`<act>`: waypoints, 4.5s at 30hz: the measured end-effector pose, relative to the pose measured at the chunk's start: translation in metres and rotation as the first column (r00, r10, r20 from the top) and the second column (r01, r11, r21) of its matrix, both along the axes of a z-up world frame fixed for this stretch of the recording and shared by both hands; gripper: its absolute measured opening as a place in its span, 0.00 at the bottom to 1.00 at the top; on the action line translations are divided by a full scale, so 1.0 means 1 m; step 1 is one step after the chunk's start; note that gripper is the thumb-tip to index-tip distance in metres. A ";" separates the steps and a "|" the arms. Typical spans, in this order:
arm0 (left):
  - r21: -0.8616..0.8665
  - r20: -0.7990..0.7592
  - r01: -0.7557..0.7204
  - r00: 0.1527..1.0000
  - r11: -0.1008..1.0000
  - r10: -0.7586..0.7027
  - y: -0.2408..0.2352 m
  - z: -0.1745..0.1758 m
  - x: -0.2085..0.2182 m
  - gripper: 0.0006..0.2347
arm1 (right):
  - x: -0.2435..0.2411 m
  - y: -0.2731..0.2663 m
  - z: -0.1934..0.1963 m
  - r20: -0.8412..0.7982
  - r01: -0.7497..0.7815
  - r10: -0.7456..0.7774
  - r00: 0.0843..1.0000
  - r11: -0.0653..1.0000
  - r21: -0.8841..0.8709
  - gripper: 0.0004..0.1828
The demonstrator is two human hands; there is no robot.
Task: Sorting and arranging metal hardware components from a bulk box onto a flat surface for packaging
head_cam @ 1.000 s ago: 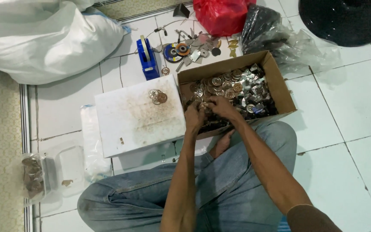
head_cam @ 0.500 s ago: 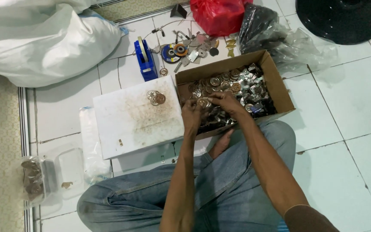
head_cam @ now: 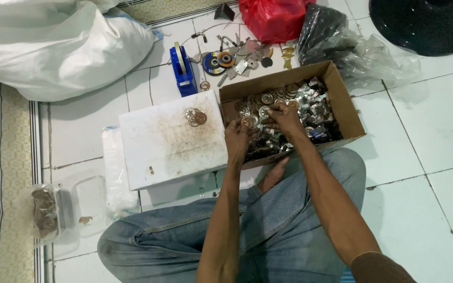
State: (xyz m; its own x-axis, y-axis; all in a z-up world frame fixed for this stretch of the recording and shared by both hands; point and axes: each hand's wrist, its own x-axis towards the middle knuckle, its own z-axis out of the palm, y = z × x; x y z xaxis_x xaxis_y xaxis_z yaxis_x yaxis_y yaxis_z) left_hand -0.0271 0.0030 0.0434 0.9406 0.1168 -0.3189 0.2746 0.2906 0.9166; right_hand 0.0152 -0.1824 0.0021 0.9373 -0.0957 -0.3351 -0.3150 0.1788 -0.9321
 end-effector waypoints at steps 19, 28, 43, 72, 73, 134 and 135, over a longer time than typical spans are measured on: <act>-0.135 0.032 -0.043 0.998 0.990 0.048 -0.005 -0.015 0.004 0.15 | -0.007 0.003 -0.004 0.223 -0.160 0.250 0.942 0.920 -0.357 0.16; -0.056 0.003 -0.224 0.974 0.973 0.225 0.039 0.004 -0.015 0.07 | -0.020 0.079 0.047 0.235 -0.126 0.229 0.945 0.914 -0.386 0.14; 0.170 -0.061 -0.225 0.969 0.959 0.238 0.133 0.005 0.049 0.17 | 0.028 0.190 0.069 -0.065 -0.091 0.088 0.994 0.994 -0.061 0.23; 0.996 0.007 0.040 0.836 0.074 -0.549 0.013 0.000 -0.018 0.13 | 0.015 0.071 0.007 -0.133 -0.070 0.755 0.642 -0.115 -0.991 0.13; 0.996 0.005 0.046 0.829 0.077 -0.559 0.012 -0.003 -0.017 0.13 | 0.013 0.073 0.012 -0.138 -0.076 0.747 0.650 -0.117 -0.990 0.13; -0.029 -0.095 -0.116 0.989 0.993 0.113 0.023 -0.031 0.034 0.12 | -0.027 0.048 0.035 0.052 -0.090 0.087 0.995 0.995 0.052 0.18; -0.069 -0.097 -0.156 0.984 0.985 0.149 0.023 -0.030 0.034 0.13 | -0.025 0.047 0.034 0.056 -0.091 0.085 0.995 0.990 0.108 0.23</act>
State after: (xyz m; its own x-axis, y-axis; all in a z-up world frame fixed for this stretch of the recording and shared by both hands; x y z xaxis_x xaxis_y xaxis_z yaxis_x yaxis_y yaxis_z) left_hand 0.0068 0.0257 0.0134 0.8803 0.2286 -0.4156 0.3030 0.4029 0.8636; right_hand -0.0097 -0.1357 0.0357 0.9567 0.0228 -0.2903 -0.2863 0.2554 -0.9235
